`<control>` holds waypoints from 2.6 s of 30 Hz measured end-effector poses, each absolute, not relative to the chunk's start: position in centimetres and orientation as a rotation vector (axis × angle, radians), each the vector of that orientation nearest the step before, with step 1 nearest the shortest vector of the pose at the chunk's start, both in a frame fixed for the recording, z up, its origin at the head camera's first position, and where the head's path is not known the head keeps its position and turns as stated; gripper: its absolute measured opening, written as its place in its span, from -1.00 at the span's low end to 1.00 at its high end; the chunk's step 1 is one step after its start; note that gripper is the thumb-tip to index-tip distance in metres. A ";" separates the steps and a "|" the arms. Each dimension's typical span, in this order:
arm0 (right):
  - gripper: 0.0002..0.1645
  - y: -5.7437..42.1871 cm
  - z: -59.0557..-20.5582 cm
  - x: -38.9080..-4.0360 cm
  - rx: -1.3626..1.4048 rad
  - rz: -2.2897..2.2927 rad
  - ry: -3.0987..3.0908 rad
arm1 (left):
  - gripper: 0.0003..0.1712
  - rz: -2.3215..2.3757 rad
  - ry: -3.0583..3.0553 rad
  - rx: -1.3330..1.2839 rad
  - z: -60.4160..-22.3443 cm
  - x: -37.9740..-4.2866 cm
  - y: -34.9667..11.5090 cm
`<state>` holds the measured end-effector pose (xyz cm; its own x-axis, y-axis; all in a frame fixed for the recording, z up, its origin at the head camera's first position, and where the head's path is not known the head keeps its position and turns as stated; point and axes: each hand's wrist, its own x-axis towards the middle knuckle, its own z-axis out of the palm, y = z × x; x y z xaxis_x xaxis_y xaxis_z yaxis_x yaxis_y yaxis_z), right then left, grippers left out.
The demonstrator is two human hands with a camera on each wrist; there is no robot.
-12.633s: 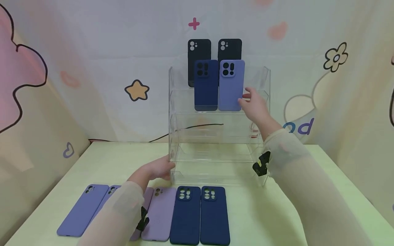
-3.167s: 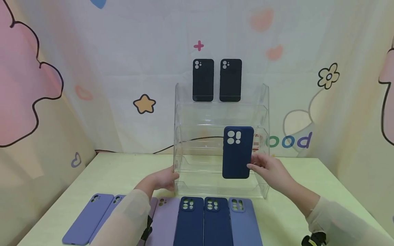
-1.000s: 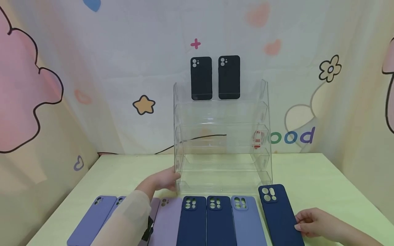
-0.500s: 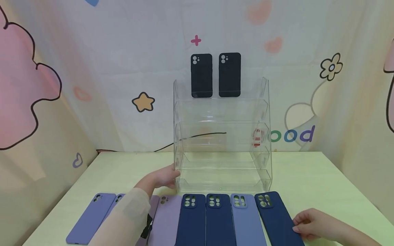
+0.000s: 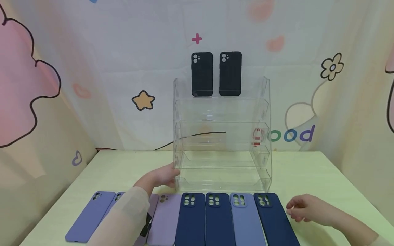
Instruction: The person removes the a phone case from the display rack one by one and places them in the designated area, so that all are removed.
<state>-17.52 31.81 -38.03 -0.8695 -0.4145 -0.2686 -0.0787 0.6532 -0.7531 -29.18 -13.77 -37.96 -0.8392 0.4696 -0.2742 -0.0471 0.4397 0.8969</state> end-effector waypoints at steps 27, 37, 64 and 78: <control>-0.54 24.8 -25.4 -25.7 -0.619 -1.083 2.882 | -0.34 1.449 2.160 0.342 -38.8 -28.5 -14.1; -0.57 23.5 -22.5 -27.4 -0.569 -1.109 2.961 | -0.34 1.424 2.195 0.375 -37.9 -28.7 -13.7; -0.50 20.8 -17.4 -33.0 -0.388 -1.212 3.086 | -0.32 1.409 2.199 0.342 -37.9 -28.9 -13.8; -0.42 18.7 -16.0 -35.9 -0.255 -1.226 3.205 | -0.34 1.407 2.195 0.368 -38.3 -28.9 -14.1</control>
